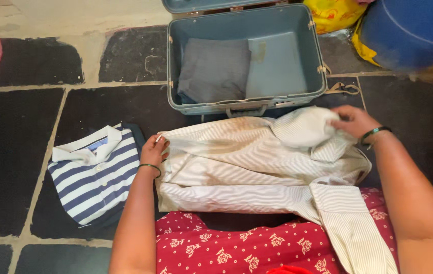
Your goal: The person folds multiple pieces of clothing by hand on the floor and packs them into a small open suitcase.
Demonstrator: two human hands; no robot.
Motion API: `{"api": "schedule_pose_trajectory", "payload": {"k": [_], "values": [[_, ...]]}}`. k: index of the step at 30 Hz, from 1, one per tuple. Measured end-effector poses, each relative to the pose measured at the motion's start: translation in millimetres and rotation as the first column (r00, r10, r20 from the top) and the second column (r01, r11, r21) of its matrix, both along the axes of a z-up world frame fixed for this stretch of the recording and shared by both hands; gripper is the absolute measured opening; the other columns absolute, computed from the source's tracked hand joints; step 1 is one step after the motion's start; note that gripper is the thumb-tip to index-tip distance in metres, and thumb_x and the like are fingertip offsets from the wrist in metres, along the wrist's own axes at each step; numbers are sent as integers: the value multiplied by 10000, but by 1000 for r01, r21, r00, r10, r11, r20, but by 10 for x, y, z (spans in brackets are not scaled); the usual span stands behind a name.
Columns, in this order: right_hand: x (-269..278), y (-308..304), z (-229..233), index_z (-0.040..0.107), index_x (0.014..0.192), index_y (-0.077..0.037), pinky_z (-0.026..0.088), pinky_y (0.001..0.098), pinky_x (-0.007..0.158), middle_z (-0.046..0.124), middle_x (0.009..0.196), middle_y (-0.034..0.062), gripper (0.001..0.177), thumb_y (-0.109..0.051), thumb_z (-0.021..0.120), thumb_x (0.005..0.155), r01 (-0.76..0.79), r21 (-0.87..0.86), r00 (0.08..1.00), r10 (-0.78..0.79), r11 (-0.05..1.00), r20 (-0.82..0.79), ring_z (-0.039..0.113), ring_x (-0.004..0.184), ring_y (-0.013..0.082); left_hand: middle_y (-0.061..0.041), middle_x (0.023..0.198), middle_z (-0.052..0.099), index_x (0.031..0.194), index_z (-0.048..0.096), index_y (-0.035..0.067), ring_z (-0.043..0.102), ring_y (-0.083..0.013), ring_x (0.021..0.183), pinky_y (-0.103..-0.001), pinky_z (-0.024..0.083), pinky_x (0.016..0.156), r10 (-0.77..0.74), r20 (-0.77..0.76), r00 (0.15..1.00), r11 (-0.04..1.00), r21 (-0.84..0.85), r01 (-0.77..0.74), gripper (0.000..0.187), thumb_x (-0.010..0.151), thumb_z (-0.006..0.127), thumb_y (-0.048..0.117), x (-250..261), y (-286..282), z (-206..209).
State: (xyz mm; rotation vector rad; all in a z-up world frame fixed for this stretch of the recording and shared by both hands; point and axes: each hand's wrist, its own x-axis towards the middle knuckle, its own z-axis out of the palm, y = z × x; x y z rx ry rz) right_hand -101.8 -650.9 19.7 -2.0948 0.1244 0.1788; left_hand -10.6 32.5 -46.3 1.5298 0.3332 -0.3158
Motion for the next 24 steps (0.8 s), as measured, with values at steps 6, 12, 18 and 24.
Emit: {"api": "schedule_pose_trajectory", "payload": {"k": [6,12,18,24], "values": [[264,164,637,572,1197,2,494,281,851,643,1044,25,274,-253,595,1100,135,-72,944,-106,988,311,584,966,99,-10,1011,694,1200,712,137,631,-132,982,-315,523,807,-86,57,995,988,137,77,207,1006,661,186,-18,145,-151],[-162,48,1131,611,1312,-86,503,370,844,716,1047,112,368,-325,543,1041,274,-253,912,-334,928,-238,663,908,221,-36,1053,789,1138,801,172,711,-165,919,-286,549,822,-465,53,884,749,556,361,260,910,700,97,-177,281,134],[-819,-308,-138,608,1383,-155,547,428,1007,740,1258,166,519,-421,550,941,-373,-522,803,-15,767,-596,732,1134,323,-86,1101,783,1111,827,222,734,-203,972,-312,551,896,-610,-269,746,410,698,587,332,848,718,52,-218,312,211],[-626,287,630,689,1350,-170,510,428,1072,675,1379,117,717,-666,696,833,-411,-736,762,-241,538,-602,660,1264,307,-112,1161,776,1232,737,109,718,-224,1041,-340,552,935,-625,-266,734,481,609,631,457,776,723,88,-67,606,-270]]}}
